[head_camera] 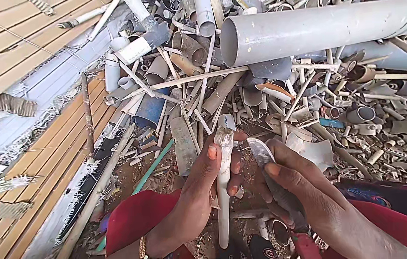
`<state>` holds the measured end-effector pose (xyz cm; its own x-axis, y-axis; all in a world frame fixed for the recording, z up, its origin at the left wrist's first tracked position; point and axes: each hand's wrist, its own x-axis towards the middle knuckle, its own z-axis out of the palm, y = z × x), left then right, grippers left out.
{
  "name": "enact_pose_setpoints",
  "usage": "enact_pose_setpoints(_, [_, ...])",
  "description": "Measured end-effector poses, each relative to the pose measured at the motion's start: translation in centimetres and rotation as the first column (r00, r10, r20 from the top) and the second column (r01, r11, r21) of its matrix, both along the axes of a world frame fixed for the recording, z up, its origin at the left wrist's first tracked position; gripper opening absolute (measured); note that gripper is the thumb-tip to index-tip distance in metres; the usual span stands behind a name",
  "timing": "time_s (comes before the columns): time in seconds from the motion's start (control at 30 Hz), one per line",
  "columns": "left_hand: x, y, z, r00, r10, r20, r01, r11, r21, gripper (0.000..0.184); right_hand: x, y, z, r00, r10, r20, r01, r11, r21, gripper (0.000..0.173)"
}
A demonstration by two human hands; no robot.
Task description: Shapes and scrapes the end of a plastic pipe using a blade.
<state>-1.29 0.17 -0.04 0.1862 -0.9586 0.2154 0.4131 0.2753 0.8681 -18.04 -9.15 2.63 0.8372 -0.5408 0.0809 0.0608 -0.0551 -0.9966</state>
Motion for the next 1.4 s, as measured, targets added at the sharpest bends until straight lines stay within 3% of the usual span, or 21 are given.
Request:
enact_pose_setpoints(0.07, [0.0, 0.1, 0.1, 1.0, -0.023, -0.017, 0.022, 0.999, -0.034, 0.055, 0.0, 0.2, -0.1, 0.999, 0.029, -0.016, -0.031, 0.991, -0.133, 0.019])
enact_pose_setpoints(0.17, [0.0, 0.3, 0.3, 0.999, -0.026, -0.034, 0.025, 0.999, -0.033, 0.066, 0.2, 0.8, -0.5, 0.997, 0.072, 0.008, -0.069, 0.981, -0.184, 0.022])
enact_pose_setpoints(0.23, [0.1, 0.3, 0.5, 0.998, -0.017, -0.056, 0.016, 1.0, -0.015, 0.062, 0.4, 1.3, -0.6, 0.996, 0.083, 0.015, -0.08, 0.984, -0.16, 0.021])
enact_pose_setpoints(0.37, [0.3, 0.2, 0.7, 0.993, 0.025, -0.117, -0.026, 1.0, -0.008, 0.037, 0.5, 1.7, -0.8, 0.998, 0.061, 0.017, -0.058, 0.985, -0.161, 0.022])
enact_pose_setpoints(0.57, [0.0, 0.4, 0.6, 0.98, 0.017, -0.2, -0.027, 0.999, -0.046, 0.028, 0.6, 1.9, -0.6, 0.996, 0.085, 0.005, -0.084, 0.994, -0.07, 0.02])
enact_pose_setpoints(0.7, [0.1, 0.2, 0.5, 0.984, -0.007, -0.179, -0.007, 0.997, -0.077, 0.029, 0.7, 1.8, -0.7, 0.995, 0.094, 0.015, -0.095, 0.995, 0.006, 0.017])
enact_pose_setpoints(1.07, [0.0, 0.0, 0.4, 0.988, -0.002, -0.157, -0.019, 0.991, -0.133, 0.027, 0.8, 1.8, -1.0, 0.995, 0.085, 0.051, -0.085, 0.996, 0.004, 0.019])
enact_pose_setpoints(1.23, [-0.7, 0.1, 0.2, 0.983, 0.086, -0.164, -0.093, 0.995, -0.04, 0.029, 1.1, 2.6, -1.5, 0.993, 0.081, 0.082, -0.086, 0.994, 0.062, 0.018])
enact_pose_setpoints(1.4, [-1.3, -0.1, 0.0, 0.969, 0.152, -0.197, -0.153, 0.988, 0.009, 0.027, 1.9, 3.7, -2.5, 0.992, -0.02, 0.123, 0.016, 0.999, 0.036, 0.02])
